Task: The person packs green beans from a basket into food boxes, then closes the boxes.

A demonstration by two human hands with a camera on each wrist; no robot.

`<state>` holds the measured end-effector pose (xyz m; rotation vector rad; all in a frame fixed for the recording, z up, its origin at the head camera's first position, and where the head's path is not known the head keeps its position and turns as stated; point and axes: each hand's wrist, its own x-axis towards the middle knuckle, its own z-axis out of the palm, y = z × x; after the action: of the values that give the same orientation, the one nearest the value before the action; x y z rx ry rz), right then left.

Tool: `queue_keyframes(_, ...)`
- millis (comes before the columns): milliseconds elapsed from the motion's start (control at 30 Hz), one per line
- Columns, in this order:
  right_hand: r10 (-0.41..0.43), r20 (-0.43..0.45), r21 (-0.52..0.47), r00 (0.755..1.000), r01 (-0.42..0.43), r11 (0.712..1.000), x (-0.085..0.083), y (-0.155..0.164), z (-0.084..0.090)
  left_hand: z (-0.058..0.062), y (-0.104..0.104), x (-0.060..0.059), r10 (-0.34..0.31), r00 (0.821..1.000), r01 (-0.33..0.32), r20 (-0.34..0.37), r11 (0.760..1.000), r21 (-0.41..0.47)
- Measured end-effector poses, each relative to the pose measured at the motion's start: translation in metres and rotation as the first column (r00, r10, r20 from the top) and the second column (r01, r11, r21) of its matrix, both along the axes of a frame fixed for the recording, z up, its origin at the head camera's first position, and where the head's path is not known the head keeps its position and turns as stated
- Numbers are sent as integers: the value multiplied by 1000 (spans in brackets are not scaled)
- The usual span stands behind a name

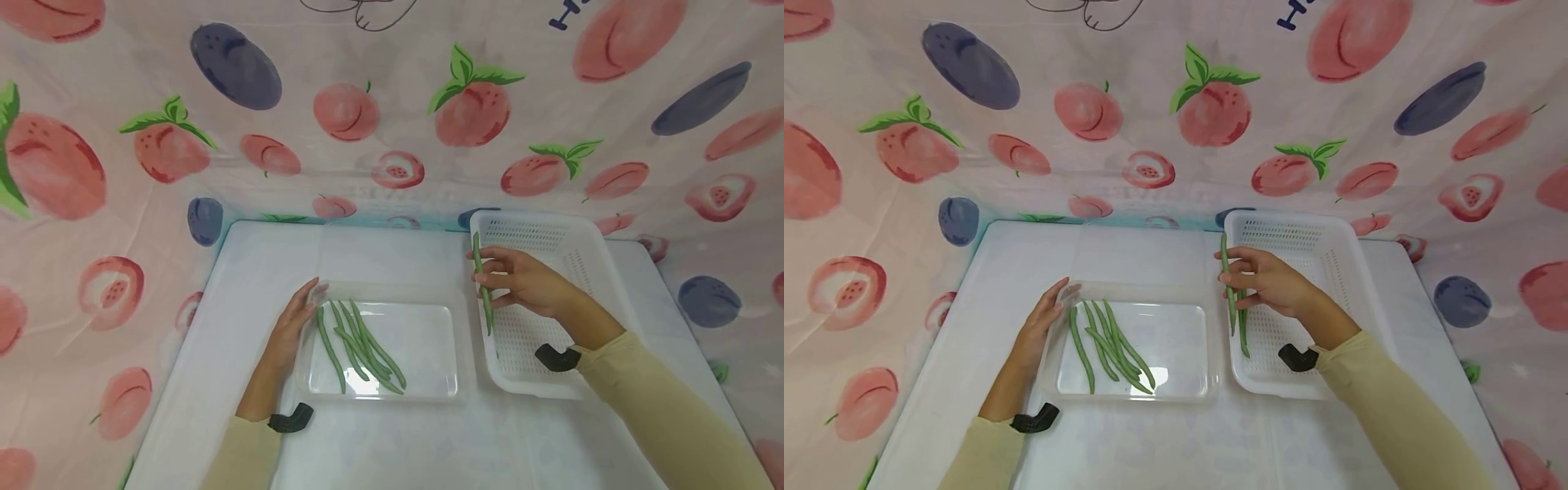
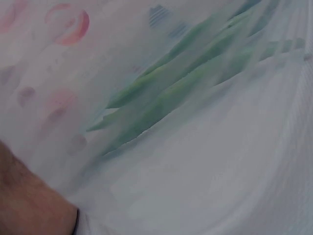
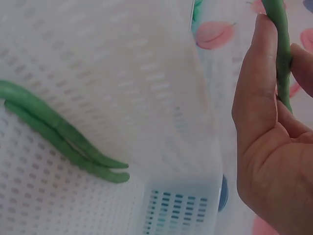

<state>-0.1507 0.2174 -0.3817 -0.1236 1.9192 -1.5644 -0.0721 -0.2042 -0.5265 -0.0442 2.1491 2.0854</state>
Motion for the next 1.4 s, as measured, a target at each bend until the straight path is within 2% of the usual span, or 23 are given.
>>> queue_keyframes(367, 40, 9, -22, 999, -40, 999, 7, -28, 8, 0, 0, -1, -1, 1000, 1, -6, 1000, 7)
queue_keyframes(767, 140, 38, -46, 989, -138, 989, 10, -60, 13, -1, -2, -1, -8, 999, 9, -32, 1000, 30)
queue_keyframes(967, 187, 36, -28, 982, -186, 982, 11, -75, 11, -1, -1, -1, -21, 999, 22, -29, 999, 31)
queue_keyframes(1400, 266, 58, 1, 962, -267, 964, 21, -104, 5, 0, -1, 0, -2, 1000, 3, -23, 1000, 16)
